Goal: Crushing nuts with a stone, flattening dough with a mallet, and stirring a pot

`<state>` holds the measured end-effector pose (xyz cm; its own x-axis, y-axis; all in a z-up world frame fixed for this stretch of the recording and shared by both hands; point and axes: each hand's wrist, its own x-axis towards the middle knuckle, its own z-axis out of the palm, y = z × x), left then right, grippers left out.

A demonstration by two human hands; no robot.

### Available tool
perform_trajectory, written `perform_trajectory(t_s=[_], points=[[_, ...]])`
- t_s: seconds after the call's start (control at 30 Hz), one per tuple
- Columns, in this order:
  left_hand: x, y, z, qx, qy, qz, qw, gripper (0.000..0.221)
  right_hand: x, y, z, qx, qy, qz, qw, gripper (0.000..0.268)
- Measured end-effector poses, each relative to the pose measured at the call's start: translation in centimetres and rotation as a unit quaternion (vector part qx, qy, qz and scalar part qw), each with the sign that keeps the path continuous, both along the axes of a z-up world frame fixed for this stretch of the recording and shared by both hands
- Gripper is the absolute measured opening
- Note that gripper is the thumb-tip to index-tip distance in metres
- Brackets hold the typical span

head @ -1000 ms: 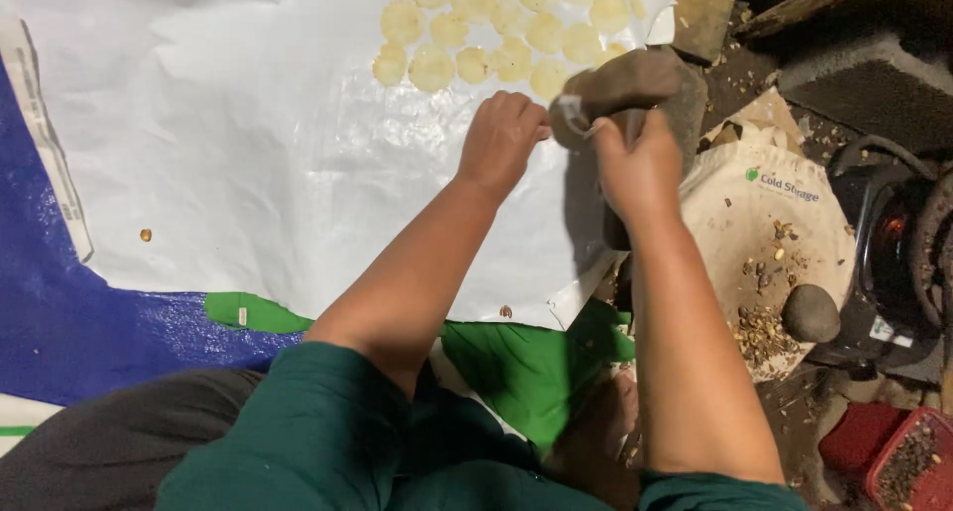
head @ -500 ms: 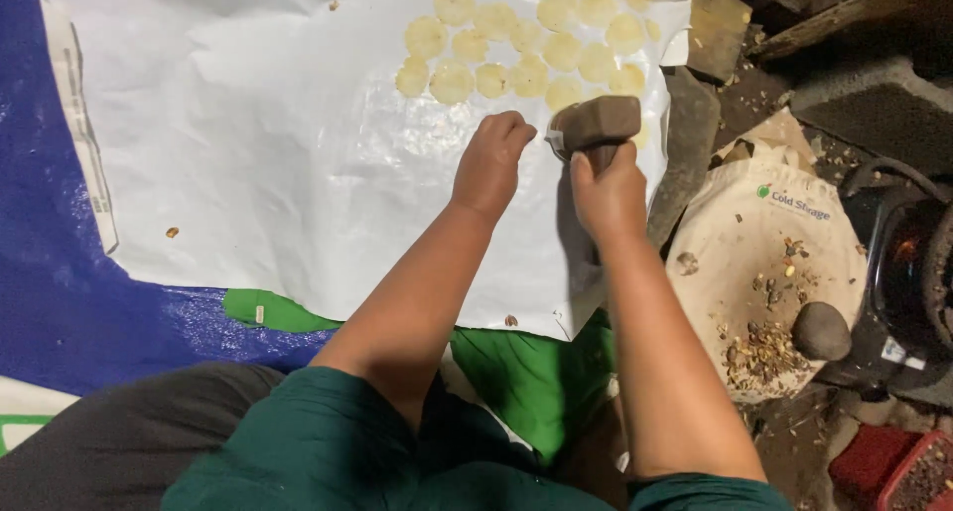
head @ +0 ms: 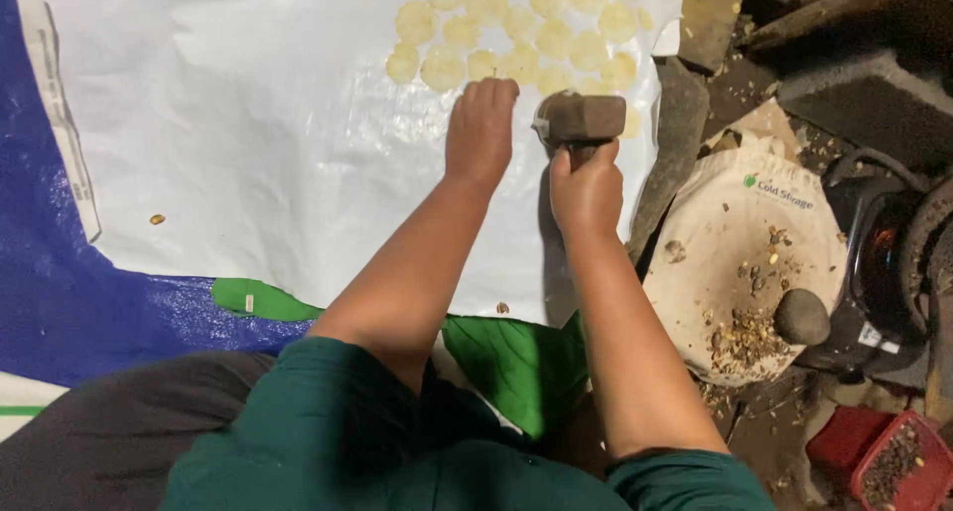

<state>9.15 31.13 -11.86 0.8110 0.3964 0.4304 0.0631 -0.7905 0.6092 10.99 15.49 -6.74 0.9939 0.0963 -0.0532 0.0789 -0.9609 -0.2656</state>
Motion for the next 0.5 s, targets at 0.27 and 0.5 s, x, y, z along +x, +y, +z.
perform_trajectory(t_s=[0.27,0.5], points=[[-1.9,1.4,0.5,-0.051,0.006,-0.052,0.997,0.028,-0.4,1.0,1.4,-0.010,0.036,-0.029,0.999,0.060],[-4.0,2.9,-0.3,-0.054,0.017,-0.072,0.996,0.008,6.4,1.2,8.0,0.035,0.106,0.079,0.991,0.052]])
